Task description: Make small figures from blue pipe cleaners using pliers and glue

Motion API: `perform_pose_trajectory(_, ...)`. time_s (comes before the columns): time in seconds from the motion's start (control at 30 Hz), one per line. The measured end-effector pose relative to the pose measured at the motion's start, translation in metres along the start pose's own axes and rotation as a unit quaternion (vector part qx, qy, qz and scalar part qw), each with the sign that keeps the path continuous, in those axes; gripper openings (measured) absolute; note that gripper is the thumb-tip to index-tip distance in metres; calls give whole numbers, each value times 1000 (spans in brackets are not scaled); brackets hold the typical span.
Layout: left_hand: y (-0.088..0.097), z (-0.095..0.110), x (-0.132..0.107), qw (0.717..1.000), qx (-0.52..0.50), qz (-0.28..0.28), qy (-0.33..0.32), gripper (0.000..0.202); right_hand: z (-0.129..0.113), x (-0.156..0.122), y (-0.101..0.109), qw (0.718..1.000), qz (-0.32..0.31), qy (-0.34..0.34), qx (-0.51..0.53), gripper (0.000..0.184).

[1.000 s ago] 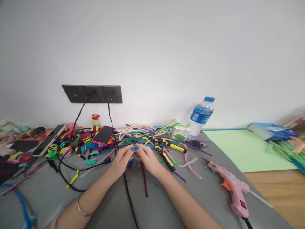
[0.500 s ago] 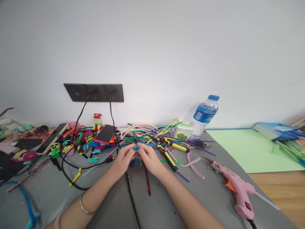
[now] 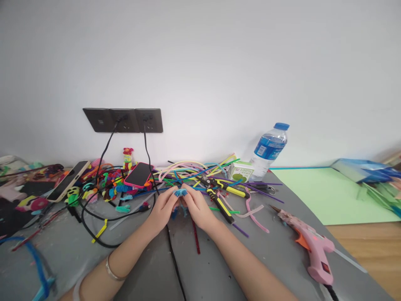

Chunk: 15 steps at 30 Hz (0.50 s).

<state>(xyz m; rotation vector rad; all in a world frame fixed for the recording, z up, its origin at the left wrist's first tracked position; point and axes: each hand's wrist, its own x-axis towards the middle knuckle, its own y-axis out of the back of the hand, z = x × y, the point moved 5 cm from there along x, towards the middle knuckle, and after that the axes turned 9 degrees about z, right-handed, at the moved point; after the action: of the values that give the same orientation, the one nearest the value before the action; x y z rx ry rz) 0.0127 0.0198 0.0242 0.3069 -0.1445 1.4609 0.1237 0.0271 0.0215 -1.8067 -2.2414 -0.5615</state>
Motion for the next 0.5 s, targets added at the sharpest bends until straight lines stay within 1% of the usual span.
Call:
perform_pose_trajectory(0.17, 0, -1, 0, 1000, -20, 3, 9, 37, 4, 1, 0, 1000, 9, -8, -15, 37)
perform_pose_trajectory(0.5, -1, 2, -1, 1000, -15, -9, -8, 33, 2, -1, 2, 1000, 4, -13, -18, 42)
